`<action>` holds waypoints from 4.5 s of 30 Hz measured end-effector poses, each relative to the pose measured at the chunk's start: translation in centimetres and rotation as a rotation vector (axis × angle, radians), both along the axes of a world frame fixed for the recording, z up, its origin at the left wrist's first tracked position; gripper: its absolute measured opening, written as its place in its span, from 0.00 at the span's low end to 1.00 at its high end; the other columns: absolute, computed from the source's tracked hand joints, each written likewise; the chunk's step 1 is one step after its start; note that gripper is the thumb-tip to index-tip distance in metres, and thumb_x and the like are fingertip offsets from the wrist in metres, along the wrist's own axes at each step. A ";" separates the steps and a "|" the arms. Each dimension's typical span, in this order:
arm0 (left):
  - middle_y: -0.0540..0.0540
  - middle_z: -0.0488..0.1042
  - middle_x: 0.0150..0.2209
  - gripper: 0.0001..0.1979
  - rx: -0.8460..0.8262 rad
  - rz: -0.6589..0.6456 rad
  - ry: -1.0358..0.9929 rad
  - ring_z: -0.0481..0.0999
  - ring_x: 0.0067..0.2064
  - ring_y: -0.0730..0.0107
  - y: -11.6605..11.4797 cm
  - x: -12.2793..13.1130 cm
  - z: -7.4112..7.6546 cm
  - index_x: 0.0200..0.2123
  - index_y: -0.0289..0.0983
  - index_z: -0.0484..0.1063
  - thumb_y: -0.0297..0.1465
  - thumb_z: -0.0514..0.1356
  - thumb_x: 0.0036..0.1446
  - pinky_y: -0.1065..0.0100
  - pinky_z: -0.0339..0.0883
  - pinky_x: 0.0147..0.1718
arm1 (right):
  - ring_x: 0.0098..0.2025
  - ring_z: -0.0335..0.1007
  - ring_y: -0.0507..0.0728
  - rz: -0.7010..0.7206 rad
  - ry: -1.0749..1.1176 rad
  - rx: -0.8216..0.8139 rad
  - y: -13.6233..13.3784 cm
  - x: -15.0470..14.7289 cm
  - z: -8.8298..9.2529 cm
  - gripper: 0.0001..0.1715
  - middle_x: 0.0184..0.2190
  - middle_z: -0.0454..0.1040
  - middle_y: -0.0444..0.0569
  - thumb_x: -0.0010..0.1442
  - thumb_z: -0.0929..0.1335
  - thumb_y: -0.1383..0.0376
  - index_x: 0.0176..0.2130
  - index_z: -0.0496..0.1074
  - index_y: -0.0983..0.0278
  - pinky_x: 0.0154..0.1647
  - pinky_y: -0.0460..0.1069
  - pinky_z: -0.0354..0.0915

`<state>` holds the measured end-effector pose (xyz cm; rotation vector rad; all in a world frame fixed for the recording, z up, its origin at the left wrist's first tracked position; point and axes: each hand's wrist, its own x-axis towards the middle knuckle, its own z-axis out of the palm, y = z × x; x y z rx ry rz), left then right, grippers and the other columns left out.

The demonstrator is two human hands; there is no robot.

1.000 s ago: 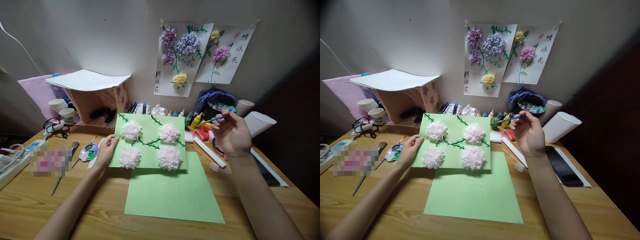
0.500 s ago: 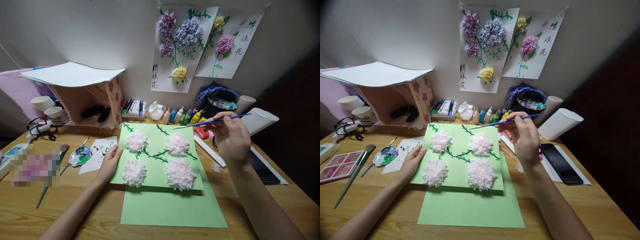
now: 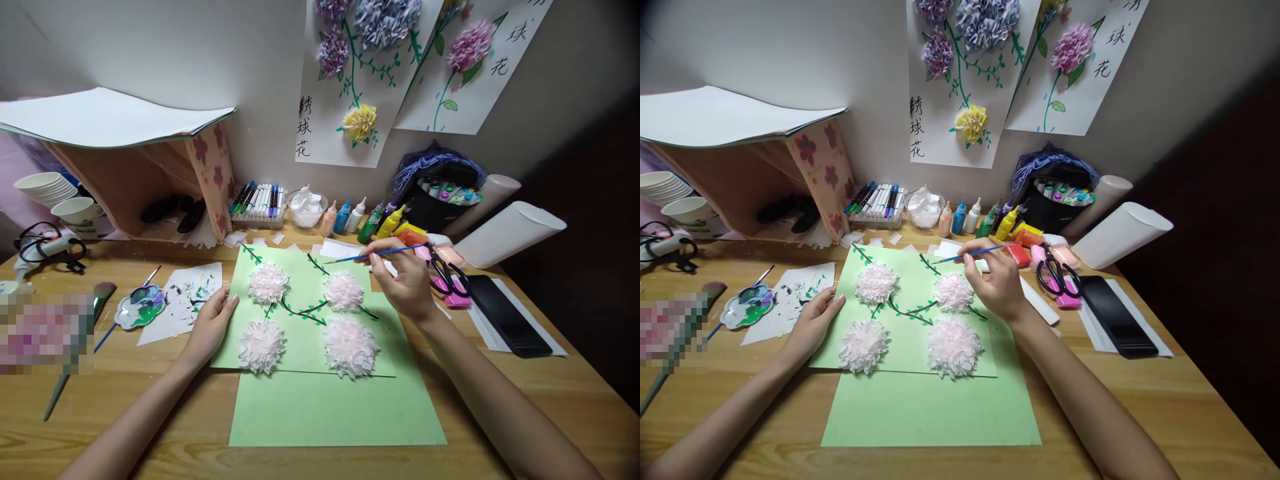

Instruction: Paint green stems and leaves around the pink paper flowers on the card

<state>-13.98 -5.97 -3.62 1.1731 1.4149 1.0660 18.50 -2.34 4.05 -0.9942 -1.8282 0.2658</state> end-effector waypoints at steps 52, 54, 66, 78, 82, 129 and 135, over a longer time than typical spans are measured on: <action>0.48 0.72 0.32 0.16 0.084 -0.177 0.579 0.70 0.35 0.62 -0.1 -1.2 0.6 0.36 0.38 0.68 0.43 0.50 0.59 0.66 0.61 0.35 | 0.36 0.74 0.56 0.025 -0.181 -0.108 0.6 -1.4 -4.0 0.07 0.32 0.76 0.47 0.61 0.62 0.69 0.37 0.70 0.62 0.40 0.50 0.67; 0.48 0.72 0.32 0.16 0.086 -0.177 0.581 0.70 0.35 0.62 -0.2 -1.1 0.6 0.36 0.38 0.68 0.43 0.50 0.60 0.66 0.61 0.35 | 0.37 0.74 0.56 0.025 -0.182 -0.105 0.6 -1.4 -4.1 0.07 0.32 0.76 0.47 0.61 0.62 0.69 0.36 0.70 0.62 0.40 0.51 0.67; 0.47 0.72 0.31 0.16 0.088 -0.177 0.596 0.70 0.34 0.61 -0.2 -1.1 0.8 0.33 0.38 0.68 0.44 0.49 0.60 0.65 0.61 0.34 | 0.35 0.74 0.55 0.008 -0.197 -0.104 0.6 -1.4 -3.8 0.07 0.32 0.76 0.47 0.61 0.62 0.69 0.34 0.69 0.61 0.39 0.50 0.67; 0.47 0.72 0.32 0.16 0.070 -0.184 0.608 0.70 0.35 0.61 -0.1 -1.1 0.8 0.32 0.38 0.66 0.44 0.49 0.60 0.64 0.60 0.35 | 0.35 0.74 0.56 0.003 -0.194 -0.112 0.7 -1.5 -4.1 0.07 0.32 0.76 0.47 0.61 0.62 0.69 0.35 0.69 0.61 0.38 0.50 0.68; 0.48 0.71 0.31 0.15 0.078 -0.188 0.598 0.69 0.34 0.62 -0.2 -1.1 0.9 0.33 0.39 0.66 0.44 0.49 0.60 0.65 0.60 0.34 | 0.36 0.74 0.56 0.000 -0.214 -0.103 0.6 -1.6 -4.1 0.07 0.32 0.76 0.47 0.61 0.62 0.69 0.35 0.69 0.61 0.39 0.50 0.67; 0.49 0.70 0.30 0.15 0.068 -0.179 0.595 0.68 0.34 0.63 -0.2 -0.8 1.1 0.31 0.39 0.64 0.43 0.50 0.59 0.66 0.59 0.34 | 0.34 0.74 0.55 -0.015 -0.195 -0.048 0.5 -1.7 -4.1 0.08 0.31 0.76 0.47 0.61 0.62 0.70 0.33 0.69 0.62 0.38 0.50 0.68; 0.51 0.66 0.27 0.14 0.078 -0.179 0.589 0.66 0.32 0.65 -0.3 -0.8 1.1 0.30 0.39 0.63 0.42 0.50 0.59 0.67 0.57 0.32 | 0.34 0.74 0.55 -0.007 -0.218 -0.061 0.5 -1.6 -4.2 0.07 0.31 0.76 0.47 0.61 0.63 0.70 0.34 0.70 0.62 0.38 0.50 0.68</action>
